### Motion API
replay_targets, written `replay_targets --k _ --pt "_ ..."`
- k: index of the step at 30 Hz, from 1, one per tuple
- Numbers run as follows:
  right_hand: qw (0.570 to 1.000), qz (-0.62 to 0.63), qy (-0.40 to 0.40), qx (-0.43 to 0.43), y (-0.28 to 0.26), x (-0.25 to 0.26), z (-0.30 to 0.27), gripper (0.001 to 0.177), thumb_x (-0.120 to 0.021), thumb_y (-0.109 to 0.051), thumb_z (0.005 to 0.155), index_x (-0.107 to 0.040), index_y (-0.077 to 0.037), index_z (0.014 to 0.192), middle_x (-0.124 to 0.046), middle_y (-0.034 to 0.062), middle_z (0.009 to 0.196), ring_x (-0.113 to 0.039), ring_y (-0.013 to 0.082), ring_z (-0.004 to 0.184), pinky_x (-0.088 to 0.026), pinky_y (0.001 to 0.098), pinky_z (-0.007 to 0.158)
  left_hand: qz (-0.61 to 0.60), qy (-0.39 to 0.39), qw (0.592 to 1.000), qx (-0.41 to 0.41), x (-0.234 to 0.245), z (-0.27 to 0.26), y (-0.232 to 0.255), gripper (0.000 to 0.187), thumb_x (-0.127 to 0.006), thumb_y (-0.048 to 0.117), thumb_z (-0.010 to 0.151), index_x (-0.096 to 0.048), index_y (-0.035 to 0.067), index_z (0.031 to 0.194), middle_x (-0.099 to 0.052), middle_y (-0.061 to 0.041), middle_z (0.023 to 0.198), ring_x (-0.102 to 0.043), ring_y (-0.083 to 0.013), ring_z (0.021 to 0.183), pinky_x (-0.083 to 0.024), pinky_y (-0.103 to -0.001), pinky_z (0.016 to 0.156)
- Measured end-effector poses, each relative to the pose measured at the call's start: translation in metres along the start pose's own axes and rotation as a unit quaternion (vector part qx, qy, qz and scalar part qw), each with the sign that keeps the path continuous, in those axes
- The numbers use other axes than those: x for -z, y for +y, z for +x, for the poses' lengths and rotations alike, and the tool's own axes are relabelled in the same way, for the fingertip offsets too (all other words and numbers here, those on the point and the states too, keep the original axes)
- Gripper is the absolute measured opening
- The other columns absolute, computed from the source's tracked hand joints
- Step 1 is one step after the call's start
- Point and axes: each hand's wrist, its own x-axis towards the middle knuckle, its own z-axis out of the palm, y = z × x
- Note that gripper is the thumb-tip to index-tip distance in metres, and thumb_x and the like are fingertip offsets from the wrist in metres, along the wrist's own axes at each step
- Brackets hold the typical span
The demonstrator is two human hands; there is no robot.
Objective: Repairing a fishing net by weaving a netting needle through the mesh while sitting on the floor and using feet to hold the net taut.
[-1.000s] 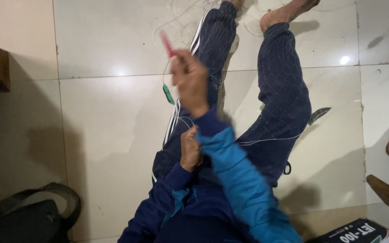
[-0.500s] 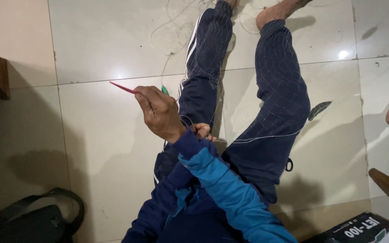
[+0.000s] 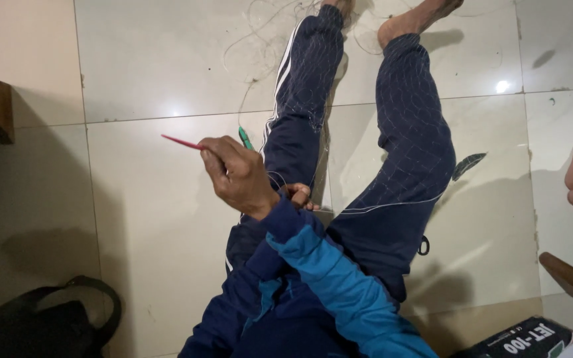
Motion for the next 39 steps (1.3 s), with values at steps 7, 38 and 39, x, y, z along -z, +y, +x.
replay_targets --k 7,38,39 --pt "0.953 -0.186 -0.062 0.231 0.044 0.071 0.012 0.035 -0.032 -0.019 0.095 -0.065 -0.007 0.100 -0.058 0.0090 0.078 -0.057 0.0233 0.064 -0.049 0.0318 0.055 -0.089 -0.001 0.996 0.029 -0.019 0.008 0.027 0.018 -0.054 0.005 0.082 -0.057 0.000 0.099 -0.047 -0.002 0.080 -0.052 -0.0128 0.071 -0.049 -0.029 0.072" --pt "0.982 -0.120 -0.140 -0.029 0.012 0.152 -0.045 0.039 -0.037 -0.028 0.097 -0.053 0.000 0.119 -0.055 0.0198 0.112 -0.057 0.0252 0.076 -0.047 0.0337 0.057 -0.289 -0.005 0.933 0.213 -0.045 0.015 0.068 0.007 -0.064 -0.003 0.074 -0.057 -0.003 0.071 -0.030 0.001 0.042 -0.047 -0.0109 0.040 -0.057 -0.037 0.050" --pt "0.982 -0.121 -0.140 -0.030 0.012 0.150 -0.046 0.039 -0.037 -0.028 0.097 -0.053 0.000 0.119 -0.055 0.0198 0.112 -0.057 0.0252 0.076 -0.047 0.0337 0.057 -0.289 -0.005 0.933 0.214 -0.046 0.015 0.067 0.007 -0.064 -0.003 0.074 -0.057 -0.003 0.071 -0.030 0.001 0.042 -0.047 -0.0109 0.040 -0.057 -0.037 0.050"
